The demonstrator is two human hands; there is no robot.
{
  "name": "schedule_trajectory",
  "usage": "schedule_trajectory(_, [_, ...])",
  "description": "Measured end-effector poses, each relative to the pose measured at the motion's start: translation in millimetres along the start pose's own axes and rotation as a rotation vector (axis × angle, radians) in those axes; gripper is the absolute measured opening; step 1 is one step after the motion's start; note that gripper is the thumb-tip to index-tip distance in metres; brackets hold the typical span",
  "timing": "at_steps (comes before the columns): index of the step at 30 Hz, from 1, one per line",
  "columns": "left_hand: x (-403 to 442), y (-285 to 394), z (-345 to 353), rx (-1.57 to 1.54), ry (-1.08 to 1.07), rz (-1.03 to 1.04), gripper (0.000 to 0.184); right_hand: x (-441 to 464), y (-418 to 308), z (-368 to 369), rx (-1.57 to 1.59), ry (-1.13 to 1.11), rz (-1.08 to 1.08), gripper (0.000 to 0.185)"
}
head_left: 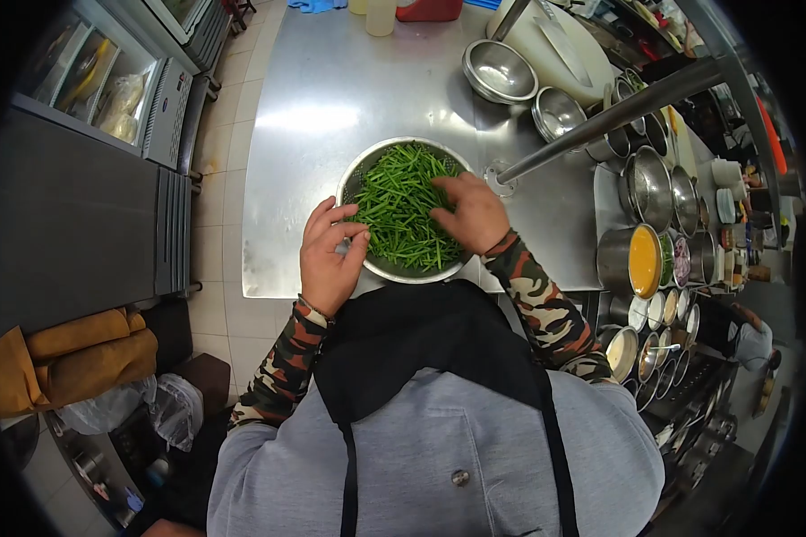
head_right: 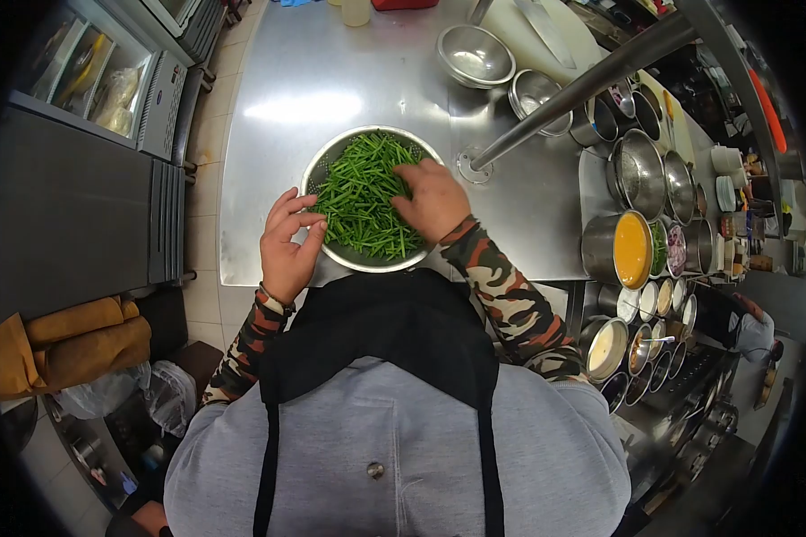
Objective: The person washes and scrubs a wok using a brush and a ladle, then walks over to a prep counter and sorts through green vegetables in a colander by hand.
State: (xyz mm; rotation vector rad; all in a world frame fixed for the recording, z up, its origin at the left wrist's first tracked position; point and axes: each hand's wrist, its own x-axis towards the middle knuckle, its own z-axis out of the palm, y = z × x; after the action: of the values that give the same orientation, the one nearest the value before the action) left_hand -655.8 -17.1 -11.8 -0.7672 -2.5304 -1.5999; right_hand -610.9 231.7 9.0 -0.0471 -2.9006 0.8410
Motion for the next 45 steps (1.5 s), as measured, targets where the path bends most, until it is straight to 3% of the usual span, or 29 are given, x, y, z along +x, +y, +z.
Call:
schedule_trajectory(2, [1,2,1,-0.009,-0.021,0.002,0.007,-11,-8,11,-0.04,-0.04,-0.144,0.039])
schedule_trajectory(6, [3,8,-2,0.029,-0.03,0.018,0.007,-24,-22,10,0.122,-0.103,-0.143,0.028])
schedule_trajectory(8, [3,5,-3,0.036,-0.026,0.032,0.007,-21,-16,2,0.19,0.079,-0.084,0.018])
schedule_trajectory(16, [4,10,3,-0.004,-0.083,0.044,0.008,-12,10,7,-0.014,0.129,0.04,0.012])
schedule_trajectory(19, [6,10,3,-0.004,-0.087,0.062,0.01,-14,0,14,0.049,0.033,0.036,0.013])
schedule_trajectory(22, [6,9,1,0.004,-0.081,0.056,0.009,-18,-17,4,0.404,-0.128,0.105,0.013])
schedule_trajectory(26, [5,5,0,0.029,-0.07,0.024,0.01,-14,-5,-1,0.243,-0.065,0.056,0.012])
schedule_trajectory(28, [5,-2,-1,0.042,-0.078,0.027,0.014,-12,-2,1,-0.036,0.098,-0.042,0.012])
schedule_trajectory(30, [6,-4,-2,0.057,-0.083,0.031,0.018,-8,-10,0,-0.022,0.078,-0.029,0.014])
schedule_trajectory(32, [8,3,-5,0.353,-0.256,0.152,0.029,-4,-23,2,-0.007,0.054,-0.012,0.015])
schedule_trajectory(35, [5,1,-5,0.358,-0.316,0.168,0.042,0,-33,10,0.059,0.074,-0.123,0.016])
schedule_trajectory(39, [3,-7,-8,0.339,-0.186,0.139,0.046,-11,-23,24,-0.042,-0.019,-0.186,0.011])
schedule_trajectory(41, [3,-5,-10,0.333,-0.095,0.025,0.046,-15,-21,15,0.047,-0.104,-0.116,0.009])
schedule_trajectory(45, [-1,-10,-11,0.31,-0.133,0.01,0.041,-17,-18,-8,0.105,-0.017,-0.042,0.009])
